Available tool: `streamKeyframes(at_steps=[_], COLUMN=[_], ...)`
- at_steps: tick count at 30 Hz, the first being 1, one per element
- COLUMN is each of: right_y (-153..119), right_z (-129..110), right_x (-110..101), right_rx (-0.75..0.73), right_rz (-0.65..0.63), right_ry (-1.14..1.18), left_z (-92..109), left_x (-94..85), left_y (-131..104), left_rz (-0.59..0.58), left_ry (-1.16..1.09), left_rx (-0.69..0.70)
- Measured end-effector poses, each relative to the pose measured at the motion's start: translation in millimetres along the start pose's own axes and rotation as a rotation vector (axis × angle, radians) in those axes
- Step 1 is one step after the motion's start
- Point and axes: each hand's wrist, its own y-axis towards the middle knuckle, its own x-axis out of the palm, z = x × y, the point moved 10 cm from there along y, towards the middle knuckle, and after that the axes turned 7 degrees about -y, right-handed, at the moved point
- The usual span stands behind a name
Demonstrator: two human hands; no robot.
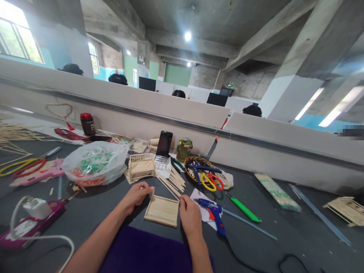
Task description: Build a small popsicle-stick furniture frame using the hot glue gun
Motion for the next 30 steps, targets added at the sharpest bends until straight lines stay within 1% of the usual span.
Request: streamKeyframes(at_steps=[7, 14, 30], right_y=[-0.4, -1.2, -0.8], right_z=[-0.5, -0.6, -1.9], right_x=[-0.4, -0.7, 4.3], right_rx=[0.011, 0.014, -0.004], right_rz=[0.010, 0.015, -0.003], right_ry=[0.021, 0.016, 0.023], left_z=[0.6, 5.3, 1.8], left_x=[0.3, 2.5, 0.5], left_y=[-0.7, -4.3, -2.4], left_rz=[-0.006, 0.002, -0.002], left_ry=[0.010, 0.004, 0.003], left_rx=[0.005, 0.003, 0.002])
